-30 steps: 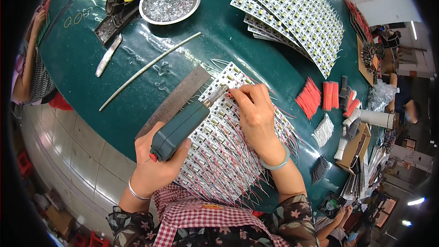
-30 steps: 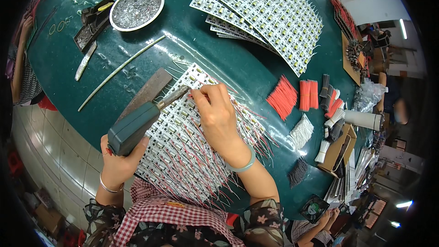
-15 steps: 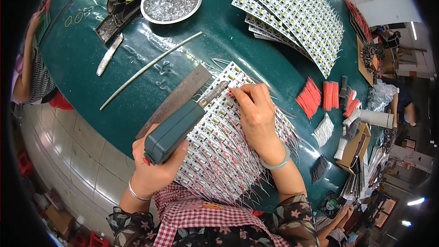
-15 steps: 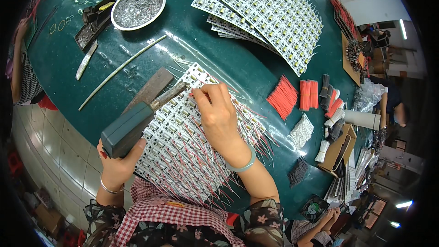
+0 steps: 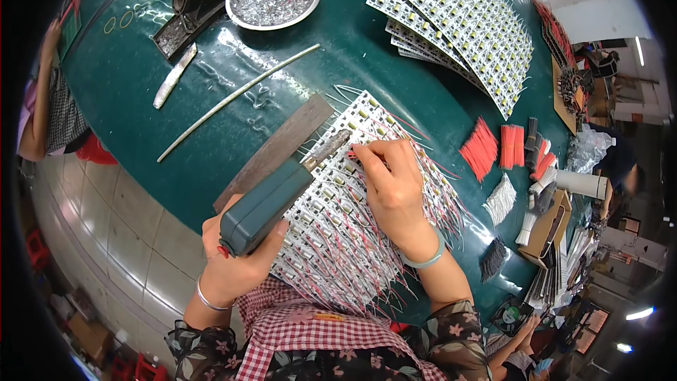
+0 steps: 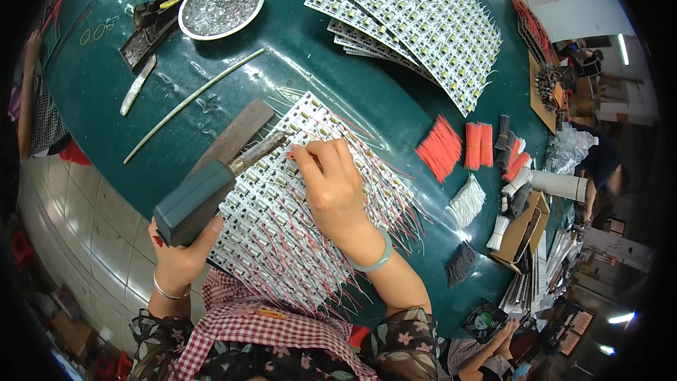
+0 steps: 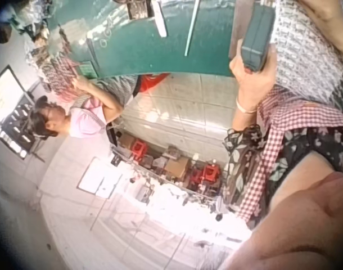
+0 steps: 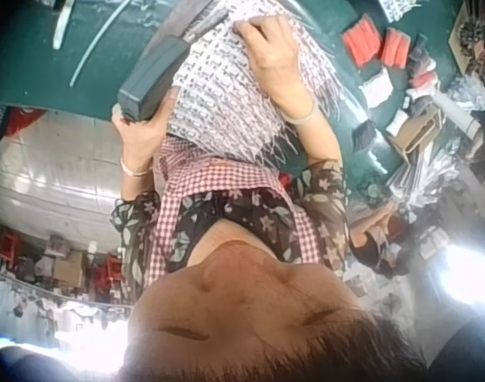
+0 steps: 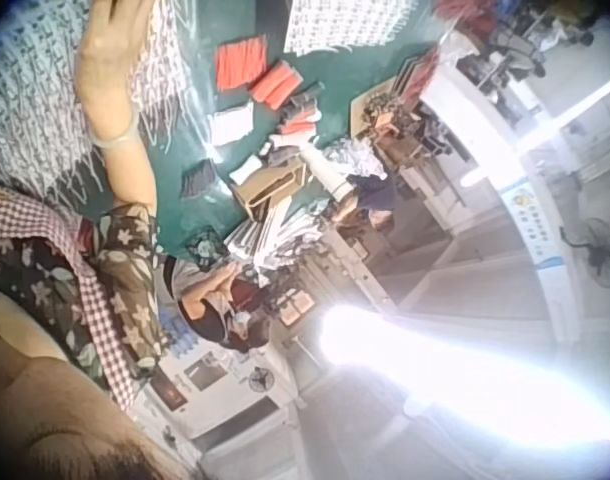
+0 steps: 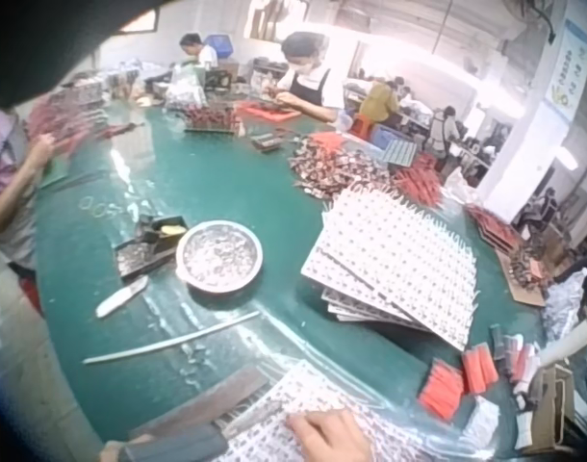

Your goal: Soldering or hot-gluing electrical wires to specific points on a grid of LED panels.

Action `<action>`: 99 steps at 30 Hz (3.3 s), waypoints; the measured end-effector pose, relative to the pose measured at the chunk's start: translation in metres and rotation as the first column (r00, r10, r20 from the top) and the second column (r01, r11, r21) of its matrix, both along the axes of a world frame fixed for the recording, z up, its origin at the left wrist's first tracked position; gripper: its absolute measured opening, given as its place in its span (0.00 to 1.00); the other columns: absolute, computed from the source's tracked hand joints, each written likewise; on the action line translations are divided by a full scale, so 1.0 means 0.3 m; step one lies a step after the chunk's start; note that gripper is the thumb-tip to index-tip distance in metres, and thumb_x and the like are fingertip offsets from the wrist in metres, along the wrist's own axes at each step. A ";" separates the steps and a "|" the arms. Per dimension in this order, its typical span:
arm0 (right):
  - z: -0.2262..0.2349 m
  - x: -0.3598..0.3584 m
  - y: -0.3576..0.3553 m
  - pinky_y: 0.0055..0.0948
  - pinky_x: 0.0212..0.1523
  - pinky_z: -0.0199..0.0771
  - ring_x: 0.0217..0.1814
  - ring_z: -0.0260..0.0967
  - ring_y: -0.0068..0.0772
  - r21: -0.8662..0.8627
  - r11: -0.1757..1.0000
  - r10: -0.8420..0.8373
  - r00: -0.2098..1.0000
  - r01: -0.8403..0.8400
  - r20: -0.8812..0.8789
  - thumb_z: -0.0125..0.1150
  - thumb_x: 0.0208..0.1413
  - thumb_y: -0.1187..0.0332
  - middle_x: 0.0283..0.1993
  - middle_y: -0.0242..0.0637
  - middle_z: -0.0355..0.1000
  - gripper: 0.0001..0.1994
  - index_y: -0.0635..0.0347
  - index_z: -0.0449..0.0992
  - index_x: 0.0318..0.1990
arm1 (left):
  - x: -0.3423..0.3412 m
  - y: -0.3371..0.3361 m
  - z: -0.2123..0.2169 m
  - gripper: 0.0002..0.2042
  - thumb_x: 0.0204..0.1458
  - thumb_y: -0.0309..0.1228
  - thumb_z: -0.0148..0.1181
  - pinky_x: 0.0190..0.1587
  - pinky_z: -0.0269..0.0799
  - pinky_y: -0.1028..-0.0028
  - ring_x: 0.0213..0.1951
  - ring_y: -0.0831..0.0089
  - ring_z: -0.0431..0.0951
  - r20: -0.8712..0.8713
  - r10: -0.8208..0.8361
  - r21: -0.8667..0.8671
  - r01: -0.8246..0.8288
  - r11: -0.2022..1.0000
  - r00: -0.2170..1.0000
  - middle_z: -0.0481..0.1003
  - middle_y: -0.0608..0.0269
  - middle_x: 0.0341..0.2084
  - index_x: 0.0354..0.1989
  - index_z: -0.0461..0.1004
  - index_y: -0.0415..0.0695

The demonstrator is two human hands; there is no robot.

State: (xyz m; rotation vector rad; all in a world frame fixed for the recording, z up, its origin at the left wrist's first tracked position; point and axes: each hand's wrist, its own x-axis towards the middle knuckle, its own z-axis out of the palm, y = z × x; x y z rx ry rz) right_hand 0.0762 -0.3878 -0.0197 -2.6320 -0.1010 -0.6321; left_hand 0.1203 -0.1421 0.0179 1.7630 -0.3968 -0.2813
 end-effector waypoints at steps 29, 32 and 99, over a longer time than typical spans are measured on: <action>-0.001 0.013 -0.010 0.35 0.38 0.74 0.42 0.69 0.41 -0.019 0.999 0.035 0.997 -0.036 -0.062 0.65 0.45 0.83 0.40 0.42 0.72 0.14 0.70 0.80 0.43 | -0.012 0.012 0.011 0.09 0.49 0.21 0.71 0.29 0.70 0.75 0.26 0.75 0.77 0.055 -0.019 0.077 0.015 0.997 0.998 0.78 0.59 0.28 0.38 0.79 0.34; 0.001 0.012 -0.009 0.35 0.38 0.74 0.42 0.69 0.41 -0.028 0.999 0.029 0.998 -0.031 -0.064 0.65 0.45 0.83 0.40 0.41 0.72 0.14 0.70 0.80 0.43 | -0.013 0.014 0.011 0.10 0.50 0.20 0.71 0.30 0.70 0.76 0.27 0.74 0.77 0.073 -0.009 0.050 0.006 0.999 0.997 0.79 0.58 0.30 0.40 0.80 0.33; -0.014 -0.029 0.065 0.38 0.41 0.75 0.42 0.70 0.45 -0.011 1.000 0.006 0.999 -0.006 -0.033 0.63 0.43 0.84 0.41 0.44 0.72 0.16 0.69 0.79 0.44 | -0.061 0.096 0.003 0.12 0.51 0.20 0.70 0.34 0.74 0.75 0.29 0.72 0.79 0.043 -0.044 0.083 0.040 0.996 0.998 0.79 0.57 0.33 0.43 0.79 0.32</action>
